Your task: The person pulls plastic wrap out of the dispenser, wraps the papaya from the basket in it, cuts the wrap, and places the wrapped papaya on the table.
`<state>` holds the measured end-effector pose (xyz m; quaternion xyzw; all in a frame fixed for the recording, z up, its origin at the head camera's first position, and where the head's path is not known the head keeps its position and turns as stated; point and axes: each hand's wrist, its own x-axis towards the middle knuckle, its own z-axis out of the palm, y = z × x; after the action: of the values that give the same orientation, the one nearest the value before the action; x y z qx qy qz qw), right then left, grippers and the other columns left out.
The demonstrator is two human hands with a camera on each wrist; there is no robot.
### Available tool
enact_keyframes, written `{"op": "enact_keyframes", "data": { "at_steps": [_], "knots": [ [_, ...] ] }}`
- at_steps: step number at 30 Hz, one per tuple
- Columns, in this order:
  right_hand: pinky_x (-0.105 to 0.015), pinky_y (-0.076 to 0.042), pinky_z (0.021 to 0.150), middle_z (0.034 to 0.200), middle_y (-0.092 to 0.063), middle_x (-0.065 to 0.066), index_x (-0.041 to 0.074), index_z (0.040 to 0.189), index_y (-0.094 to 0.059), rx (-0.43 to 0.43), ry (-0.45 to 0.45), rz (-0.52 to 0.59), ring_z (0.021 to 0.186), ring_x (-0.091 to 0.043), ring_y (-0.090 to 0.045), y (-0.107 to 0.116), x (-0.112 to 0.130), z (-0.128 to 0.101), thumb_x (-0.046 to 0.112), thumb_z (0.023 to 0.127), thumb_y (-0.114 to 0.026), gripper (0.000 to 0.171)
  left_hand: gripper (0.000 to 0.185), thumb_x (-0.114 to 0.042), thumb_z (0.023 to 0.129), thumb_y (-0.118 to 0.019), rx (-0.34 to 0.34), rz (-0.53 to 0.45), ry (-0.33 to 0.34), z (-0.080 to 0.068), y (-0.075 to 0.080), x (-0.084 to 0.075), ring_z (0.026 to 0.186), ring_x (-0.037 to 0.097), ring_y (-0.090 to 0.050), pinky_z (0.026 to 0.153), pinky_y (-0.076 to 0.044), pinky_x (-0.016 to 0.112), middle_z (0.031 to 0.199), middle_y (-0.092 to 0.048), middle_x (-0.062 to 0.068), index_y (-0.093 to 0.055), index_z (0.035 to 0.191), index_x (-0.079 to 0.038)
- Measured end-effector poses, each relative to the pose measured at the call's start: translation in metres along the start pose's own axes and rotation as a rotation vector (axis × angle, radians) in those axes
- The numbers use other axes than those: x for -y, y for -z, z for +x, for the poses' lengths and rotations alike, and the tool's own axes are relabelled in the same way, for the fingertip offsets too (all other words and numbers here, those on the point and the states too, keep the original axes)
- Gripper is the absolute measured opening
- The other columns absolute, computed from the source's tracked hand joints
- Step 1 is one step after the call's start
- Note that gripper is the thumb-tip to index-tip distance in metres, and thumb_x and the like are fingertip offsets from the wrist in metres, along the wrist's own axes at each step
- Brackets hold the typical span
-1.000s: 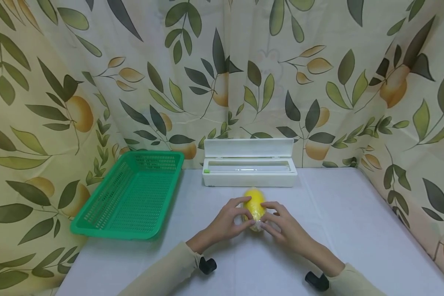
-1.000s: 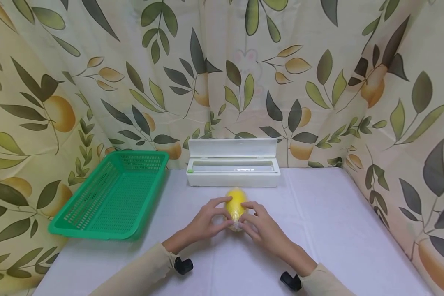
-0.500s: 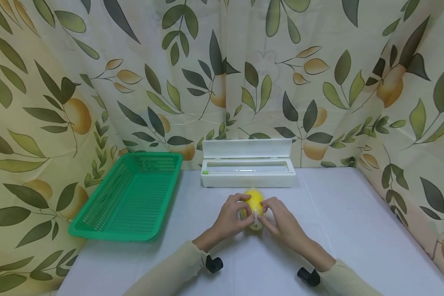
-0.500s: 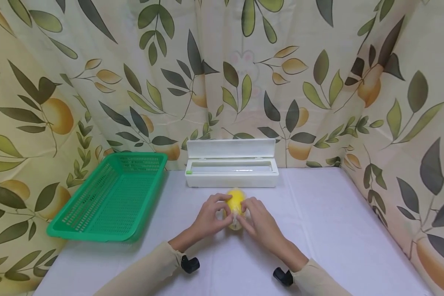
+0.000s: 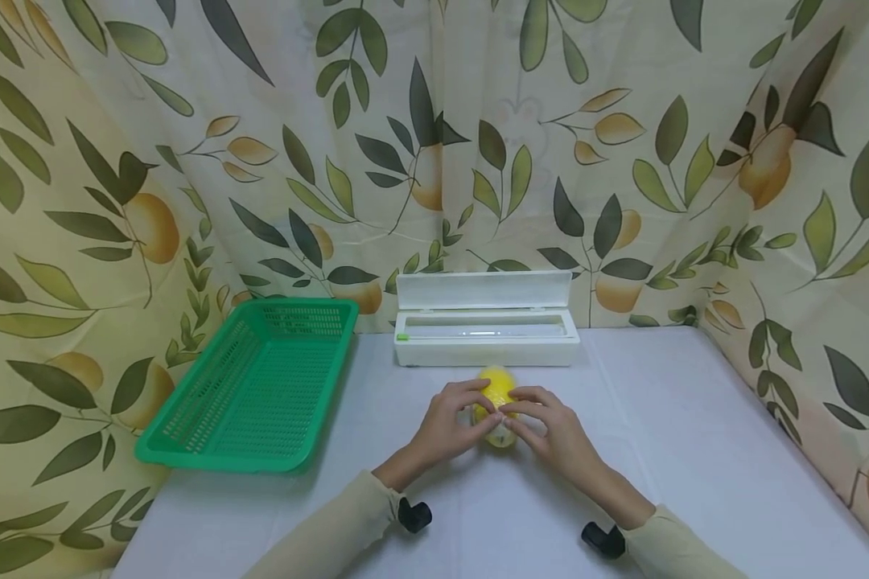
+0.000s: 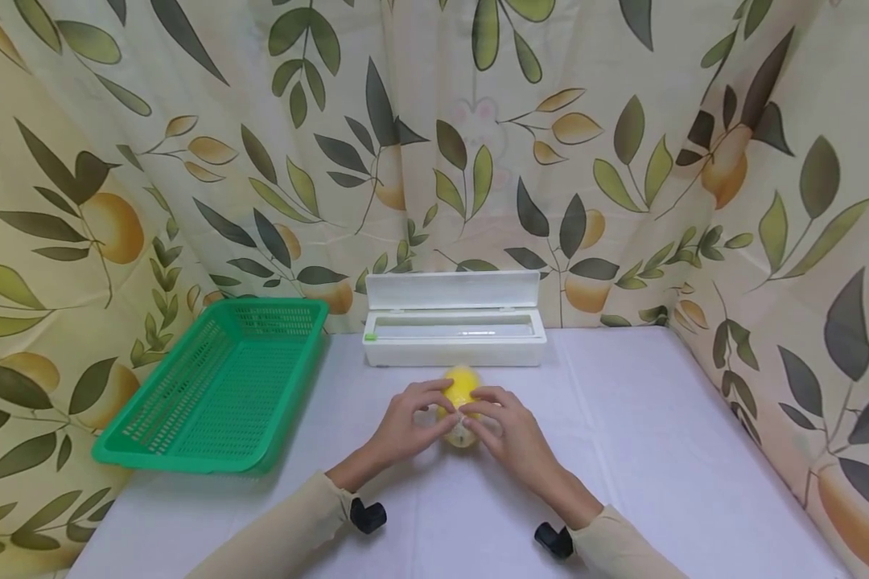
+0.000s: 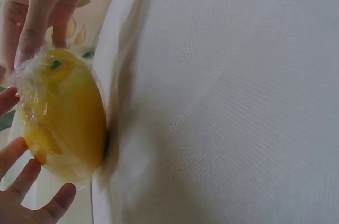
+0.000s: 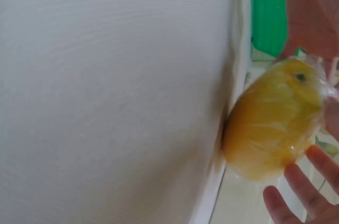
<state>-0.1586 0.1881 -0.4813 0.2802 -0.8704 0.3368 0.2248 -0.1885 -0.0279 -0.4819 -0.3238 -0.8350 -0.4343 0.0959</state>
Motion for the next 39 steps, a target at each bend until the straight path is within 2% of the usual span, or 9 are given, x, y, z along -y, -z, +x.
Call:
{"op": "enact_keyframes", "data": {
  "at_steps": [8,13,18,20,25,29,34,39],
  "knots": [
    [-0.060,-0.051,0.096,0.130,-0.064,-0.011,0.017,0.108,-0.080,0.066,-0.038,0.056,0.123,-0.035,-0.057,0.002,-0.008,0.003,0.008,0.083,-0.084,0.027,0.015,-0.029,0.089,-0.082,-0.002,-0.041,0.052,0.003,-0.001,0.012,0.127,0.025,-0.053,0.105,-0.044,0.051,0.134,-0.062,0.005,-0.078,0.087,-0.016],
    [-0.068,-0.044,0.102,0.146,-0.054,-0.018,0.022,0.108,-0.078,0.111,-0.110,0.174,0.135,-0.043,-0.048,0.002,-0.015,0.003,0.010,0.090,-0.078,0.021,0.014,-0.025,0.090,-0.081,0.017,-0.118,0.059,0.006,-0.002,0.014,0.130,0.025,-0.052,0.108,-0.044,0.049,0.133,-0.059,0.008,-0.075,0.088,-0.012],
    [-0.063,-0.042,0.107,0.151,-0.051,-0.014,0.028,0.108,-0.074,0.175,-0.195,0.243,0.141,-0.039,-0.045,0.003,-0.019,0.004,0.015,0.094,-0.075,0.020,0.014,-0.020,0.090,-0.081,0.035,-0.194,0.073,0.009,-0.004,0.017,0.128,0.027,-0.053,0.101,-0.051,0.048,0.134,-0.057,0.010,-0.073,0.086,-0.009],
    [-0.064,-0.041,0.107,0.150,-0.051,-0.014,0.027,0.109,-0.075,0.182,-0.210,0.254,0.140,-0.039,-0.045,0.003,-0.020,0.005,0.014,0.095,-0.075,0.019,0.013,-0.017,0.089,-0.081,0.036,-0.232,0.085,0.011,-0.004,0.018,0.126,0.028,-0.054,0.095,-0.055,0.048,0.133,-0.056,0.011,-0.072,0.086,-0.008],
    [-0.068,-0.043,0.103,0.149,-0.052,-0.013,0.024,0.110,-0.074,0.177,-0.247,0.251,0.138,-0.042,-0.047,0.004,-0.020,0.008,0.016,0.095,-0.075,0.017,0.013,-0.017,0.089,-0.081,0.028,-0.254,0.129,0.015,-0.006,0.020,0.125,0.025,-0.054,0.091,-0.057,0.046,0.133,-0.056,0.006,-0.070,0.090,-0.010],
    [-0.067,-0.045,0.101,0.149,-0.053,-0.013,0.022,0.113,-0.074,0.162,-0.244,0.246,0.137,-0.042,-0.049,0.004,-0.020,0.008,0.017,0.094,-0.076,0.019,0.013,-0.018,0.090,-0.080,0.031,-0.268,0.152,0.016,-0.007,0.020,0.128,0.024,-0.051,0.092,-0.055,0.051,0.135,-0.056,0.005,-0.072,0.096,-0.011],
    [-0.065,-0.046,0.101,0.147,-0.055,-0.014,0.019,0.120,-0.074,0.146,-0.211,0.230,0.136,-0.041,-0.050,0.003,-0.019,0.007,0.016,0.094,-0.076,0.025,0.010,-0.020,0.092,-0.077,0.043,-0.281,0.148,0.016,-0.008,0.020,0.129,0.027,-0.047,0.094,-0.051,0.057,0.136,-0.054,0.007,-0.073,0.095,-0.012],
    [-0.062,-0.046,0.102,0.147,-0.056,-0.012,0.017,0.120,-0.077,0.152,-0.208,0.202,0.134,-0.038,-0.052,0.004,-0.019,0.010,0.018,0.094,-0.076,0.026,0.010,-0.021,0.093,-0.076,0.053,-0.284,0.135,0.017,-0.008,0.023,0.130,0.026,-0.045,0.097,-0.049,0.057,0.136,-0.052,0.008,-0.072,0.094,-0.011]
  ]
}}
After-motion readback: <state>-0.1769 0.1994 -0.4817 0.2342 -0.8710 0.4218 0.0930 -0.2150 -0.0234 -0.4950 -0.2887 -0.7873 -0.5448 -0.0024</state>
